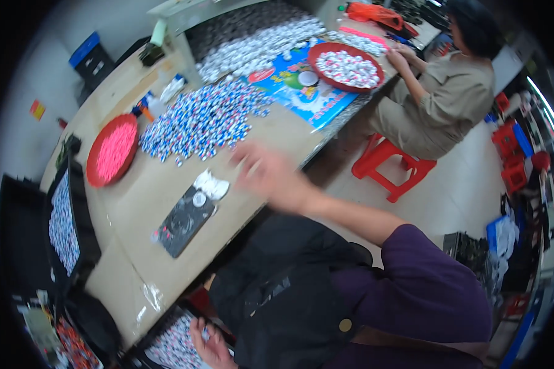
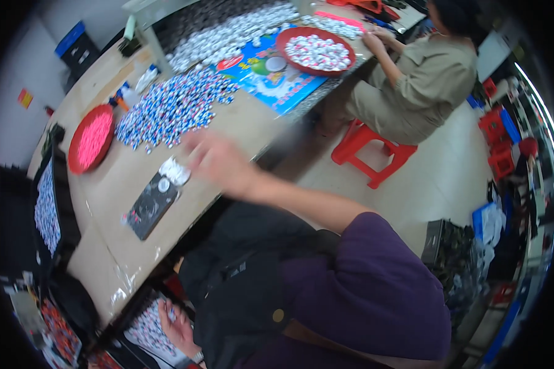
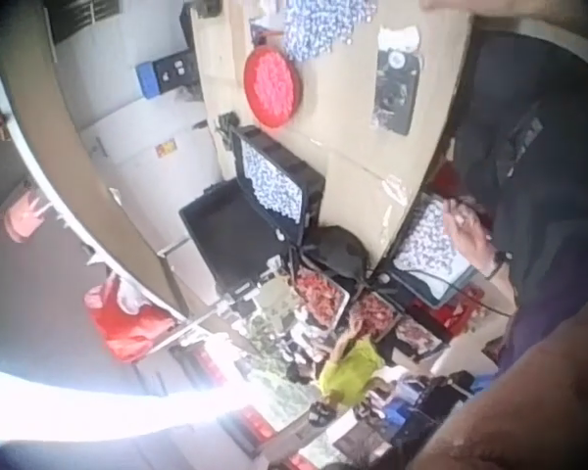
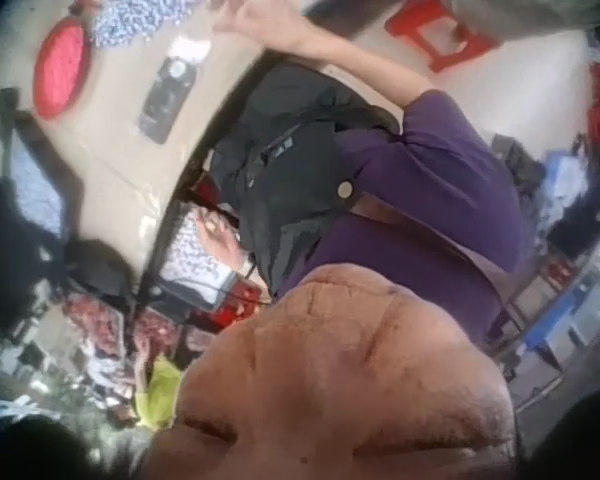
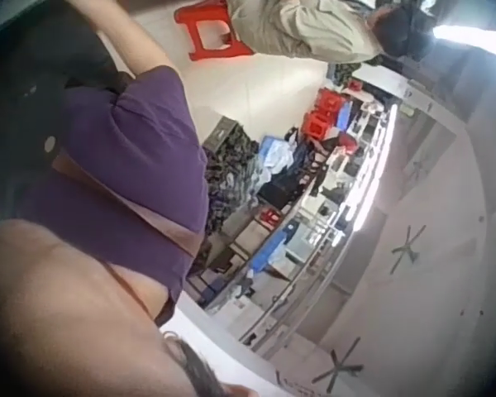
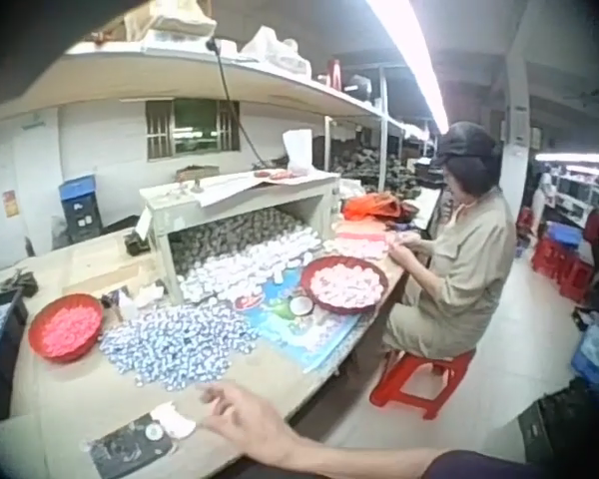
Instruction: The person assembles plastic figurines by adding blue caps to white figurines by hand.
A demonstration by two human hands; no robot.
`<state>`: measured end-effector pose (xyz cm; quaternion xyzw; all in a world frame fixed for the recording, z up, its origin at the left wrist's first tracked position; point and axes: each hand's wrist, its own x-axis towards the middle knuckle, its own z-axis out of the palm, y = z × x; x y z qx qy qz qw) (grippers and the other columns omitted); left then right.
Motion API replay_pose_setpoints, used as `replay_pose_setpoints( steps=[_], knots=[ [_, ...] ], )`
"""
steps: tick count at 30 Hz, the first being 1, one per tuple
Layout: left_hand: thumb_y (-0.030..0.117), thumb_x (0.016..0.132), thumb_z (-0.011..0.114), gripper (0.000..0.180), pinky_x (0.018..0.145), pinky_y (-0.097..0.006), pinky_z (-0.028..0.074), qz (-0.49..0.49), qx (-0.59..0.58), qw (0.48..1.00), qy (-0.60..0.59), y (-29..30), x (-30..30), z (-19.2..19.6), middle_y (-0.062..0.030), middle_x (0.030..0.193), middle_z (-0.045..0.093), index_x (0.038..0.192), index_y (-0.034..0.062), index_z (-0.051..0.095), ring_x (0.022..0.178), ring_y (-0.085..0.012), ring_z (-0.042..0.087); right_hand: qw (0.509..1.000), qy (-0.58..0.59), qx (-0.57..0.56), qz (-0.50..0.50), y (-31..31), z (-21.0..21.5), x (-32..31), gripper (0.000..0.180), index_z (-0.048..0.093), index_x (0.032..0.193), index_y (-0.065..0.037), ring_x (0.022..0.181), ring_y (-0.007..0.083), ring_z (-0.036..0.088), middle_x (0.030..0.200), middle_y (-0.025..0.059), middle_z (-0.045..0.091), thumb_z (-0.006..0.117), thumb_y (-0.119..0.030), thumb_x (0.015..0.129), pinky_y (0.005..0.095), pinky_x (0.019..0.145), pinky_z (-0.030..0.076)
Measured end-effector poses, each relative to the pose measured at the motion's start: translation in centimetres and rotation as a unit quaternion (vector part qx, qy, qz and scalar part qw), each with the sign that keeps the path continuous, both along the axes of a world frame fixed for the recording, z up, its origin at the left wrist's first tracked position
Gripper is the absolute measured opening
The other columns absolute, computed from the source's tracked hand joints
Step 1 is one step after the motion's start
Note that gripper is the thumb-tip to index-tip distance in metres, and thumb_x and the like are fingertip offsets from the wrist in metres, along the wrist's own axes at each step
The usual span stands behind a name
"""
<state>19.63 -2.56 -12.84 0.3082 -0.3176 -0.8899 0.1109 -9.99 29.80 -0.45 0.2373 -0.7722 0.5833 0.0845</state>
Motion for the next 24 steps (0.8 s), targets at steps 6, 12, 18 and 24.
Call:
replay_pose_setpoints(
  steps=[6, 12, 18, 24],
  knots=[
    [0.021, 0.085, 0.068, 0.033, 0.071, -0.043, 0.050, 0.065, -0.639, 0.690, -0.334, -8.6, 8.6, -10.4, -0.0250, 0.082, 0.066, 0.091, -0.0118, 0.067, 0.073, -0.0329, 0.060, 0.859, -0.155, -0.309, -0.379, 21.6, -3.6, -10.2, 0.048, 0.042, 0.118, 0.001, 0.059, 0.0211, 0.062, 0.096, 0.0141, 0.058, 0.065, -0.028, 0.087, 0.0322, 0.045, 0.049],
    [0.026, 0.091, 0.060, 0.031, 0.069, -0.046, 0.049, 0.000, -0.795, 0.505, -0.337, -15.2, 13.7, -19.6, -0.0210, 0.084, 0.064, 0.092, -0.0043, 0.064, 0.074, -0.0363, 0.059, 0.826, -0.285, -0.304, -0.379, 27.3, -5.2, -13.8, 0.052, 0.048, 0.116, 0.001, 0.067, 0.0299, 0.066, 0.095, 0.0226, 0.062, 0.055, -0.045, 0.093, 0.0360, 0.047, 0.053],
    [0.009, 0.077, 0.066, 0.016, 0.073, -0.040, 0.051, 0.035, -0.742, 0.538, -0.399, -16.6, 12.7, -24.9, -0.0171, 0.083, 0.067, 0.089, -0.0016, 0.066, 0.078, -0.0325, 0.065, 0.828, -0.295, -0.309, -0.363, 30.0, -6.0, -16.0, 0.033, 0.045, 0.112, 0.008, 0.072, 0.0357, 0.068, 0.091, 0.0272, 0.062, 0.041, -0.021, 0.098, 0.0410, 0.054, 0.059],
    [0.023, 0.088, 0.065, 0.028, 0.073, -0.040, 0.051, 0.074, -0.777, 0.481, -0.399, -15.3, 13.8, -22.3, -0.0208, 0.086, 0.066, 0.094, -0.0044, 0.063, 0.079, -0.0369, 0.063, 0.832, -0.245, -0.361, -0.343, 28.8, -6.3, -14.8, 0.027, 0.044, 0.111, 0.013, 0.074, 0.0384, 0.067, 0.092, 0.0277, 0.060, 0.038, -0.006, 0.092, 0.0440, 0.061, 0.061]
  ],
)
